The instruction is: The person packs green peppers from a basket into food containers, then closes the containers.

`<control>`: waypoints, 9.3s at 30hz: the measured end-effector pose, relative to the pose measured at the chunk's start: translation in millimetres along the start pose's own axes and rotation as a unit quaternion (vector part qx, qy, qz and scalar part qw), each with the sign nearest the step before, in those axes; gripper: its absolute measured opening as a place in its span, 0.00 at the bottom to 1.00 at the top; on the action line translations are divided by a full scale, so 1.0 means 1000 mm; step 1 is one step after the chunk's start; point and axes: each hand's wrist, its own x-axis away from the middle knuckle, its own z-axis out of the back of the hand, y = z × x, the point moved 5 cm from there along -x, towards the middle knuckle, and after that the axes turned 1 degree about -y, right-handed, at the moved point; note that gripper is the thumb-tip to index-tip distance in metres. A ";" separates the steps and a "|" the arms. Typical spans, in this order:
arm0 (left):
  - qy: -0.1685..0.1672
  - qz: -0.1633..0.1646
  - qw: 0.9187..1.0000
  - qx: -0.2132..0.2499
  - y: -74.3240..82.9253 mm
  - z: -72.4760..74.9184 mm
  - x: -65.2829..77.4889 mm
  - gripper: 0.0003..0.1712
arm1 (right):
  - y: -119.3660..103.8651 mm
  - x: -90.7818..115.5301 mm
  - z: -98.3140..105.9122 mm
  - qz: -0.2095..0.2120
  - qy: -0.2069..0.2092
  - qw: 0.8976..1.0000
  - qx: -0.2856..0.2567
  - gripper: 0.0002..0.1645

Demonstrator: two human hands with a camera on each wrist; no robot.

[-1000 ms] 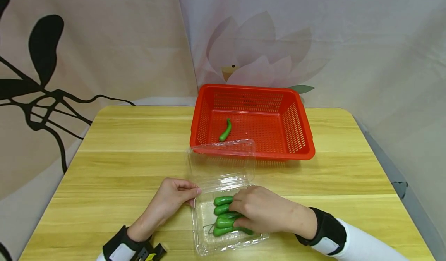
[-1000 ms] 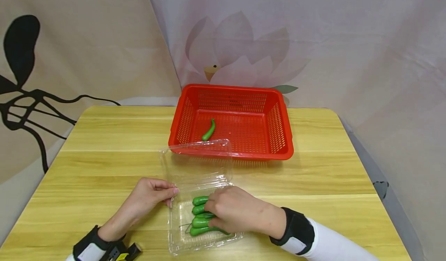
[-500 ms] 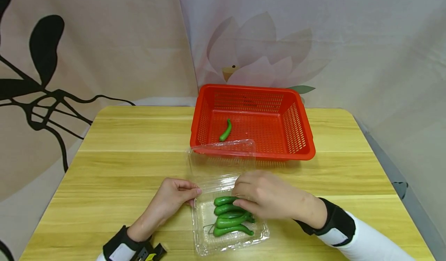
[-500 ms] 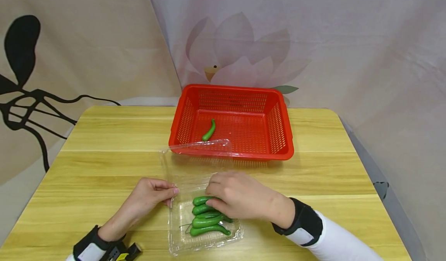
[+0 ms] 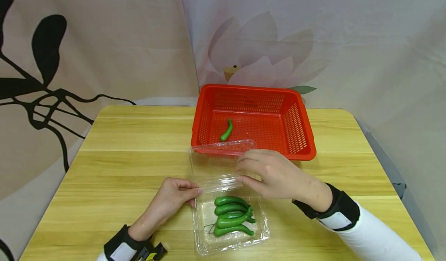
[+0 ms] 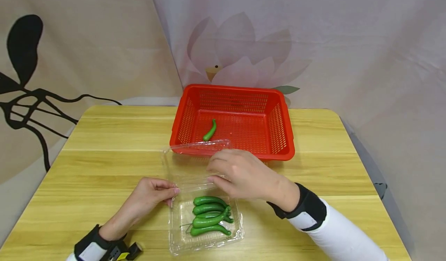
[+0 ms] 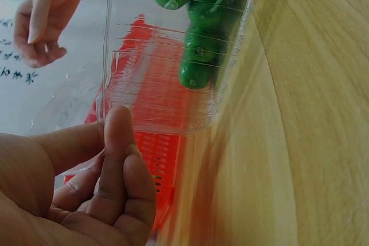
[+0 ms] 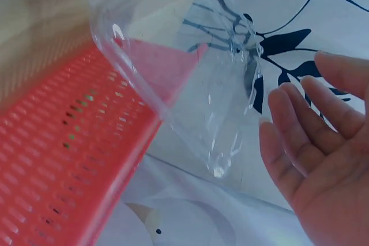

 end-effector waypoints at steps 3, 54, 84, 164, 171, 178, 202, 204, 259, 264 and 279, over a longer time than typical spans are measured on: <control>-0.001 -0.004 1.000 -0.001 0.000 0.000 0.000 0.10 | 0.005 -0.006 0.008 0.005 0.016 1.000 -0.004 0.11; 0.007 -0.003 1.000 -0.003 -0.002 -0.001 -0.002 0.10 | 0.167 -0.107 -0.047 -0.137 -0.317 0.930 0.127 0.29; 0.010 0.002 1.000 -0.003 -0.003 0.000 0.003 0.09 | 0.175 -0.106 -0.072 -0.119 -0.321 0.928 0.148 0.09; 0.019 0.001 1.000 -0.014 -0.009 0.005 -0.012 0.08 | 0.010 -0.004 -0.002 0.048 0.049 0.998 -0.012 0.21; 0.022 0.008 1.000 -0.005 -0.010 0.006 -0.012 0.08 | 0.005 0.005 -0.033 0.046 0.016 0.999 -0.022 0.18; 0.023 0.006 1.000 -0.009 -0.009 0.006 -0.011 0.09 | -0.003 0.011 -0.060 0.061 -0.042 0.997 -0.001 0.12; 0.018 0.007 1.000 0.000 -0.009 0.005 -0.010 0.09 | -0.010 0.019 -0.107 0.040 -0.153 0.987 0.029 0.06; 0.017 0.006 1.000 0.001 -0.009 0.005 -0.010 0.09 | -0.010 0.019 -0.108 0.040 -0.154 0.987 0.027 0.04; -0.013 -0.016 1.000 -0.005 0.003 -0.005 -0.022 0.14 | 0.052 0.048 -0.009 -0.061 0.284 0.956 -0.031 0.10; -0.015 -0.020 1.000 -0.006 0.004 -0.006 -0.025 0.14 | 0.062 0.049 0.000 -0.096 0.304 0.948 -0.011 0.17; -0.028 -0.033 0.999 -0.012 0.012 -0.017 -0.033 0.13 | 0.073 0.056 -0.003 -0.169 0.258 0.951 -0.001 0.15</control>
